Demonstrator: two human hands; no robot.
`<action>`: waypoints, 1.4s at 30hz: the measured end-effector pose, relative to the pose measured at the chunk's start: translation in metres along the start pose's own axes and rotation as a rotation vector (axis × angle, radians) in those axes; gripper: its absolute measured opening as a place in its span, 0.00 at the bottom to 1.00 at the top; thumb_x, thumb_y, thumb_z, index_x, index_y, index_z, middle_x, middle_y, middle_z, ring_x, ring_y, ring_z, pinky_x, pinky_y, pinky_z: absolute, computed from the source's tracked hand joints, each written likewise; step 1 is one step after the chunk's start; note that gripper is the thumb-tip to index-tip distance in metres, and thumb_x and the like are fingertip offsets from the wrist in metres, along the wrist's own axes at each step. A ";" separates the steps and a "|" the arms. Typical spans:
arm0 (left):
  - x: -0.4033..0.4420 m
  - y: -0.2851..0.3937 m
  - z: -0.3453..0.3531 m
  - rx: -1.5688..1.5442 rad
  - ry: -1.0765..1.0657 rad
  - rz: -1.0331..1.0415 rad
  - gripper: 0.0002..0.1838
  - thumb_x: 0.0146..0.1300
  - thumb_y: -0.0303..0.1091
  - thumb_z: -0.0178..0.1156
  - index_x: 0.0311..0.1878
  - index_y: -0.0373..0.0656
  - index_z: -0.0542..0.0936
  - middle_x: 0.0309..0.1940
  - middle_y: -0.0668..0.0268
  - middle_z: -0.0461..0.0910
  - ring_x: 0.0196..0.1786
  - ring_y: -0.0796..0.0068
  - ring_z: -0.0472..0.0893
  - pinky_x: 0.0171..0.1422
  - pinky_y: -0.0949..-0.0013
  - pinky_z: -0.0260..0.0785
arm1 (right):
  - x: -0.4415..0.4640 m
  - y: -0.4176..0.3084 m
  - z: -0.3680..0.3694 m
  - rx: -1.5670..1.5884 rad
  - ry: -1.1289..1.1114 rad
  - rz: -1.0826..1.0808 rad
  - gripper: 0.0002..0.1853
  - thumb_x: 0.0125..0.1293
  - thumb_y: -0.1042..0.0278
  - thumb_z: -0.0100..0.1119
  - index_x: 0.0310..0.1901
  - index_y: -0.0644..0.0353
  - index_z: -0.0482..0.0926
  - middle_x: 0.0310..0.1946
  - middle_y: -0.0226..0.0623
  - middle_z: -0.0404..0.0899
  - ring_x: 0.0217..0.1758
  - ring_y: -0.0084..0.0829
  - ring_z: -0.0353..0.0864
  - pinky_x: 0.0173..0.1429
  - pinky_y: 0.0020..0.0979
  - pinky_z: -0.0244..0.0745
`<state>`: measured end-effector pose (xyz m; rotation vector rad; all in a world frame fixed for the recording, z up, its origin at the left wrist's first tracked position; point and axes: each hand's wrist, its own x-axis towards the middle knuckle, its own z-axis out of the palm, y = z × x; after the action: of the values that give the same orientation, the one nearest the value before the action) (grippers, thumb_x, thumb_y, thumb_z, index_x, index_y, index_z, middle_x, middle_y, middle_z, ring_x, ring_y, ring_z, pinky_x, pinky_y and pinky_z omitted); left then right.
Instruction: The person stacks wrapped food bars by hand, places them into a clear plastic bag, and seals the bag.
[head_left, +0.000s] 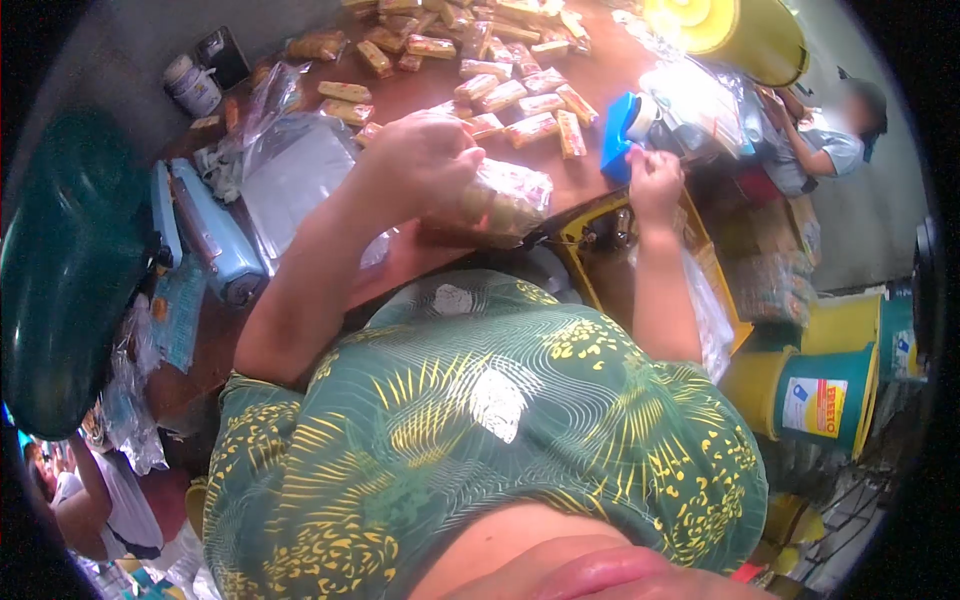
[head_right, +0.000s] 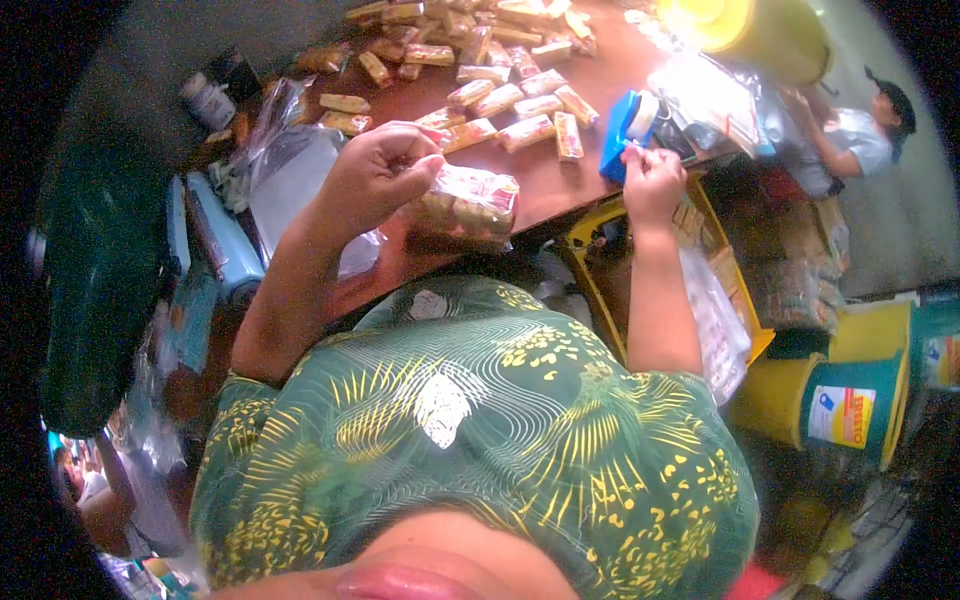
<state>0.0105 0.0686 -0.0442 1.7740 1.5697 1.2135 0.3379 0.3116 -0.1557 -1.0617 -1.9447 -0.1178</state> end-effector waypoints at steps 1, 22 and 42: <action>0.000 0.001 -0.001 0.025 0.001 -0.010 0.10 0.65 0.33 0.65 0.33 0.35 0.82 0.40 0.59 0.82 0.44 0.72 0.79 0.50 0.68 0.72 | -0.015 0.013 0.003 -0.089 -0.017 0.079 0.14 0.65 0.51 0.67 0.32 0.53 0.90 0.36 0.45 0.82 0.43 0.46 0.81 0.51 0.44 0.75; -0.002 -0.002 0.008 -0.061 0.078 0.001 0.13 0.66 0.33 0.65 0.27 0.37 0.78 0.26 0.68 0.75 0.31 0.81 0.71 0.36 0.70 0.66 | -0.006 0.033 0.000 0.071 -0.457 0.504 0.21 0.72 0.49 0.59 0.38 0.61 0.87 0.31 0.36 0.86 0.34 0.26 0.81 0.44 0.34 0.73; 0.000 -0.002 0.008 0.011 0.074 -0.007 0.13 0.66 0.36 0.66 0.32 0.35 0.82 0.26 0.71 0.77 0.31 0.83 0.73 0.37 0.72 0.68 | 0.120 -0.232 -0.100 0.652 -1.200 -0.815 0.20 0.70 0.50 0.65 0.39 0.64 0.83 0.37 0.39 0.80 0.40 0.31 0.79 0.43 0.35 0.73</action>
<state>0.0163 0.0708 -0.0492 1.7475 1.6259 1.2825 0.2097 0.1959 0.0642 0.2891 -3.0220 0.8317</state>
